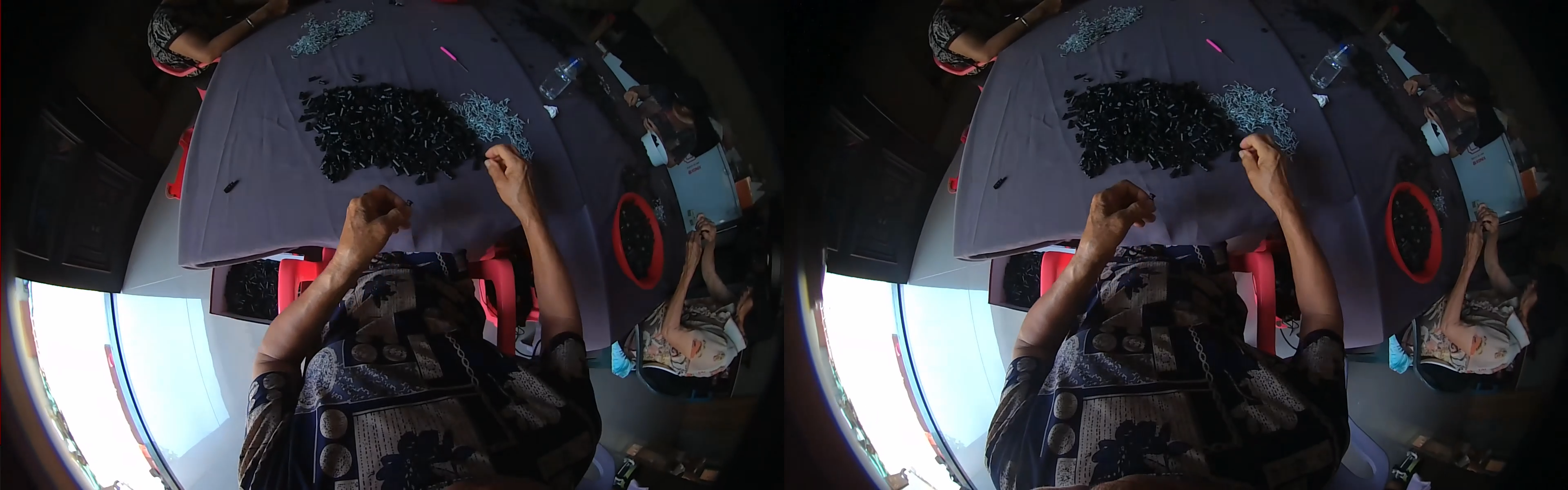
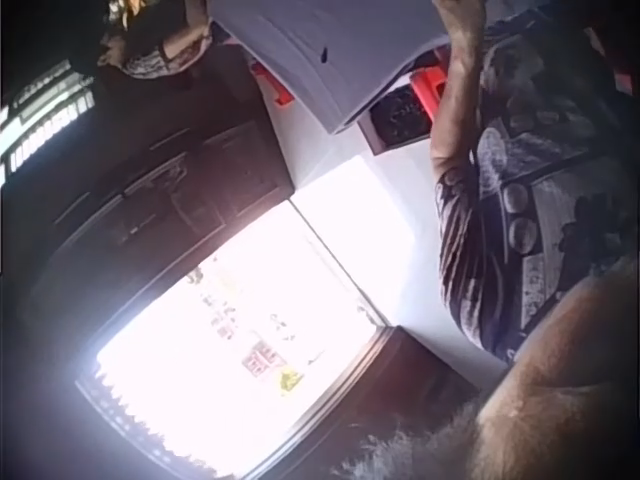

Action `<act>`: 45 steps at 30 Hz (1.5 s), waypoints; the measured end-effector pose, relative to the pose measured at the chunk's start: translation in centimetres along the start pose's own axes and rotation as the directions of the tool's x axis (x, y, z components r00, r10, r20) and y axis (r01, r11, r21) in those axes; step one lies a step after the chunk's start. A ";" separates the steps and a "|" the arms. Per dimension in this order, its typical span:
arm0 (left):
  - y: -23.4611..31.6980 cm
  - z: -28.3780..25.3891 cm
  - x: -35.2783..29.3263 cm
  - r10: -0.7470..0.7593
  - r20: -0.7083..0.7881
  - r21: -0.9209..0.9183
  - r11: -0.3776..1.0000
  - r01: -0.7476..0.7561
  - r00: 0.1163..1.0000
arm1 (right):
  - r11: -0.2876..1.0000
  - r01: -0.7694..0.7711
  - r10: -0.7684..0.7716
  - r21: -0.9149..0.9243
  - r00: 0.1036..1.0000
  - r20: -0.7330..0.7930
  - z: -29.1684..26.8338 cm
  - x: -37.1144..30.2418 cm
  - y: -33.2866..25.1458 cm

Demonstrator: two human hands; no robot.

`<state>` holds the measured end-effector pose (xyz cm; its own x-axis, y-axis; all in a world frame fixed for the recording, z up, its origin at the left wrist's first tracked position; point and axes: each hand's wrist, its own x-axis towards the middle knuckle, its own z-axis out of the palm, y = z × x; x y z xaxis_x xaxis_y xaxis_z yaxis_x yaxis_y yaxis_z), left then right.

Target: The person assembles small plastic components by hand, joining pins into plastic pieces and setting the assembled parts down on the table.

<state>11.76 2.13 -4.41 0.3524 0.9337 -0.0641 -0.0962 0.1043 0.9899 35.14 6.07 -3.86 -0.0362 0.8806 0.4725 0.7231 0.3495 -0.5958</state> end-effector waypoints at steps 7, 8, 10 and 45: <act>2.8 -10.8 -3.4 0.157 -0.291 0.356 0.933 -0.045 0.944 | 0.834 0.039 -0.028 -0.550 0.999 0.028 2.6 2.5 -1.1; 2.9 -12.9 -4.0 0.206 -0.342 0.465 0.885 -0.026 0.917 | 0.809 -0.004 0.038 -0.587 0.998 0.045 3.2 3.0 -2.8; 1.5 -17.3 -4.5 0.416 -0.306 0.778 0.628 -0.027 0.857 | 0.793 -0.001 0.065 -0.609 0.994 0.083 4.2 3.3 -4.3; -2.4 -8.2 -0.3 0.496 0.209 0.952 0.092 -0.291 0.843 | 0.924 -0.231 0.284 0.305 0.948 -0.144 3.5 0.6 -3.5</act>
<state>4.21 4.38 -7.82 0.4440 0.7669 0.4635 0.7754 -0.5880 0.2302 30.12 6.47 -3.78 0.2707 0.8878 0.3722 0.4661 0.2175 -0.8576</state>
